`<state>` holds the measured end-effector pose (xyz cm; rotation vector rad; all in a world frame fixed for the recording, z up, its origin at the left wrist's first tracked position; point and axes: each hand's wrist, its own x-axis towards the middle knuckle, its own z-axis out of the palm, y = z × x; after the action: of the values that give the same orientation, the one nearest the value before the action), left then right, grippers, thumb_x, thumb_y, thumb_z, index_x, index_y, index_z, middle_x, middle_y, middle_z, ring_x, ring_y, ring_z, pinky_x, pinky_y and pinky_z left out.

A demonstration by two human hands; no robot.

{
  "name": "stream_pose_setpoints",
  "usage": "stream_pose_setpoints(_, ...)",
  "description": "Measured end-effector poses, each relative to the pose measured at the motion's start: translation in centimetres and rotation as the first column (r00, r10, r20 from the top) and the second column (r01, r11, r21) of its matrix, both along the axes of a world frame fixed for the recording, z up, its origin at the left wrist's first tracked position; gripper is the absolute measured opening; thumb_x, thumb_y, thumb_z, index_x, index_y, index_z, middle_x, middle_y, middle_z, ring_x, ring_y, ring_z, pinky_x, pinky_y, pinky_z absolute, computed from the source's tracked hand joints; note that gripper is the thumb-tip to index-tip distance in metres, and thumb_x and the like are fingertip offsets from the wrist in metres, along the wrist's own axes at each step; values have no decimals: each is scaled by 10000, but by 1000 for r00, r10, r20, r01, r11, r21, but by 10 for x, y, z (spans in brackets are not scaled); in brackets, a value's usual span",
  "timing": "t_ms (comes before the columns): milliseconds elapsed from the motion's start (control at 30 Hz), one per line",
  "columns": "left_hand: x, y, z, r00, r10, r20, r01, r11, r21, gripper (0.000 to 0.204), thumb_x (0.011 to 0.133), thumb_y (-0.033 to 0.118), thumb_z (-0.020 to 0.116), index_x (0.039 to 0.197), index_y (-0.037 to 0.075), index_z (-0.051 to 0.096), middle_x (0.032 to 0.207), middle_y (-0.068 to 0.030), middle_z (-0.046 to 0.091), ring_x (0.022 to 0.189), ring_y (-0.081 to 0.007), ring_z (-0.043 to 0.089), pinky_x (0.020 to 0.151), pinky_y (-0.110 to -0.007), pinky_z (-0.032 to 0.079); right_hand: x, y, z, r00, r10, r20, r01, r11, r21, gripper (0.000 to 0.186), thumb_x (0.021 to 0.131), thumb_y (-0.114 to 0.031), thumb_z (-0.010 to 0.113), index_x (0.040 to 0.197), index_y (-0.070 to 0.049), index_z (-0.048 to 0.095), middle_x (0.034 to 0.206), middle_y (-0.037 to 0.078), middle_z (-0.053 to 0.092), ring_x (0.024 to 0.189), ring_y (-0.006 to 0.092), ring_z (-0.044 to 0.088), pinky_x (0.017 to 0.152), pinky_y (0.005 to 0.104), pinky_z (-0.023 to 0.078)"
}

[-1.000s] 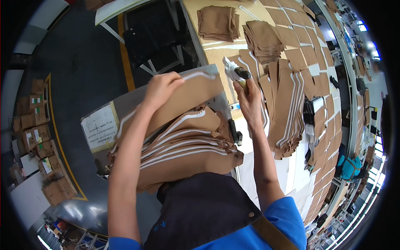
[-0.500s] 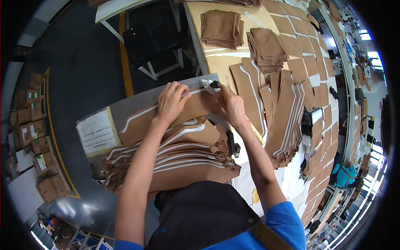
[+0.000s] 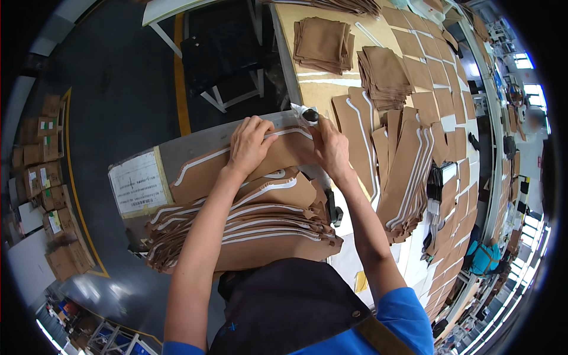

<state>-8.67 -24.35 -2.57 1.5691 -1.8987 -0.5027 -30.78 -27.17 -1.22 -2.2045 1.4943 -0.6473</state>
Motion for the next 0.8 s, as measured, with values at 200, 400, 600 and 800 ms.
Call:
stream_pose_setpoints(200,-1,0,-1,1000,7,13,-7,1000,14,189,805,165,752,934,82,641,924,-43,596,921,-260,594,800,-394,480,10,-3,7,998,57,-20,-59,997,-53,207,882,-108,646,1014,-17,515,894,200,637,717,400,648,612,478,506)
stream_pose_setpoints(400,-3,0,-2,999,5,-42,-5,1000,-1,166,811,166,742,905,89,629,914,-55,576,919,-275,575,811,-410,467,14,1,13,994,95,-54,-97,995,-38,192,883,-100,643,1011,-16,527,892,201,634,728,407,648,615,478,509)
stream_pose_setpoints(600,-3,-4,0,999,-37,-31,33,994,-106,165,843,171,712,949,59,654,958,-63,607,952,-276,582,841,-406,474,-2,14,-1,996,-20,-89,23,999,34,190,863,-78,642,1021,-41,543,868,226,636,772,436,638,626,495,491)
stream_pose_setpoints(800,65,84,11,976,175,131,-177,984,-3,298,883,199,694,1123,24,676,1173,-87,627,1126,-268,558,940,-403,459,-23,11,12,992,2,-127,1,1000,30,231,917,-119,646,1129,-33,613,866,238,659,802,438,651,635,468,509)
